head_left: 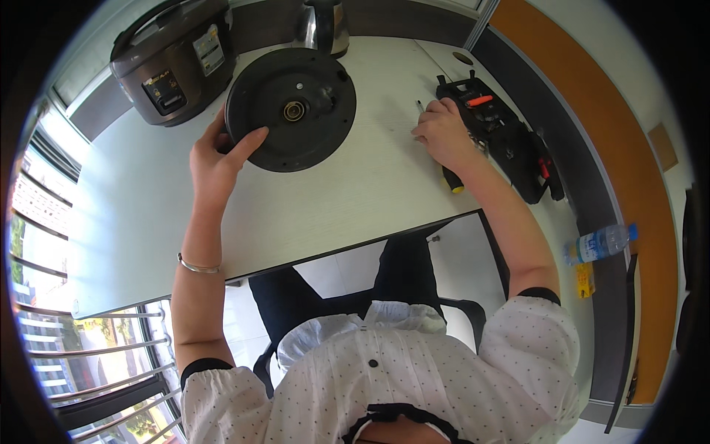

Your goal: The person assembles a small kitchen appliance by connecting internal wires, placing a black base onto the main body, and securing it with a screwdriver. The person then tightens the screw to complete the assembly.

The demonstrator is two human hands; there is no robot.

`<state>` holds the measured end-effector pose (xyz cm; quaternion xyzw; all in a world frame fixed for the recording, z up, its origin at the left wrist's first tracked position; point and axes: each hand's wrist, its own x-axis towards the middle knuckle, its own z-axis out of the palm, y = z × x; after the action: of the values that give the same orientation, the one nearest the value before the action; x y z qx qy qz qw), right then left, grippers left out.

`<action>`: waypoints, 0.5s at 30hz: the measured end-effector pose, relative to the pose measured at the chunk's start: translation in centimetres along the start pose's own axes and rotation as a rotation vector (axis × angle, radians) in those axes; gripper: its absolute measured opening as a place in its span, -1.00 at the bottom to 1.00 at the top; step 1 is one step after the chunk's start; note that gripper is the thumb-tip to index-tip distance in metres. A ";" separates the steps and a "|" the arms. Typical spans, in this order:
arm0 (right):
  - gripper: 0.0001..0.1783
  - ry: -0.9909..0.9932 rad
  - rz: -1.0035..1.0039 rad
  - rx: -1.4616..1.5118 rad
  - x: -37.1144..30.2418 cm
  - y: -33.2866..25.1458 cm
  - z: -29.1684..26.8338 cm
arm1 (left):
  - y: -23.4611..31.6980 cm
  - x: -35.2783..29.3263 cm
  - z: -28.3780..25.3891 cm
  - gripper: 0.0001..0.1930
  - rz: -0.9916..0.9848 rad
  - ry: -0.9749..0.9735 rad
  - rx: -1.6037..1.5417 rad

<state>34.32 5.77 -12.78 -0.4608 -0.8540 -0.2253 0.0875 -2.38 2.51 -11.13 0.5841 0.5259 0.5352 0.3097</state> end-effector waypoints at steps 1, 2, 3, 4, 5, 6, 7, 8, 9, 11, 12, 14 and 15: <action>-0.91 -0.055 -0.017 -0.016 0.3 -0.1 -0.1 | 0.2 -0.1 0.0 -0.25 0.003 0.001 -0.016; -0.93 -0.073 -0.035 -0.044 0.4 -0.1 0.1 | 0.2 -0.1 0.1 -0.25 0.006 0.003 -0.032; -0.93 -0.086 -0.060 -0.073 0.5 0.0 0.4 | 0.2 -0.1 0.0 -0.25 0.000 -0.004 -0.027; -0.91 -0.098 -0.084 -0.102 0.7 0.1 0.6 | 0.1 0.0 -0.1 -0.24 -0.005 -0.012 -0.022; -0.91 -0.117 -0.066 -0.089 0.7 0.1 0.7 | 0.1 0.1 -0.1 -0.24 -0.010 -0.019 -0.018; -0.91 -0.135 -0.047 -0.077 0.6 0.1 0.7 | 0.0 0.1 -0.1 -0.23 -0.012 -0.015 -0.035; -0.90 -0.154 -0.028 -0.065 0.6 0.1 0.7 | 0.0 0.2 -0.1 -0.22 -0.014 -0.013 -0.053; -0.90 -0.141 -0.020 -0.058 0.6 0.1 0.8 | 0.0 0.2 -0.1 -0.22 -0.014 -0.011 -0.072; -0.90 -0.129 -0.011 -0.047 0.6 0.0 1.1 | 0.1 0.2 -0.2 -0.21 -0.022 -0.012 -0.072; -0.90 -0.147 0.011 -0.061 0.8 0.0 1.4 | 0.2 0.2 -0.6 -0.21 -0.037 -0.018 -0.075; -0.90 -0.180 0.028 -0.086 0.8 0.0 1.5 | 0.1 0.3 -0.7 -0.21 -0.039 -0.019 -0.077; -0.91 -0.212 0.047 -0.116 0.9 -0.1 1.6 | -0.2 0.4 -0.8 -0.20 -0.044 -0.023 -0.082; -0.92 -0.211 0.052 -0.120 0.9 0.0 1.7 | -0.2 0.4 -0.8 -0.20 -0.039 -0.015 -0.080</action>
<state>33.89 7.19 -13.93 -0.5082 -0.8312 -0.2239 -0.0250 -3.23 2.79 -11.06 0.5649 0.5128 0.5454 0.3472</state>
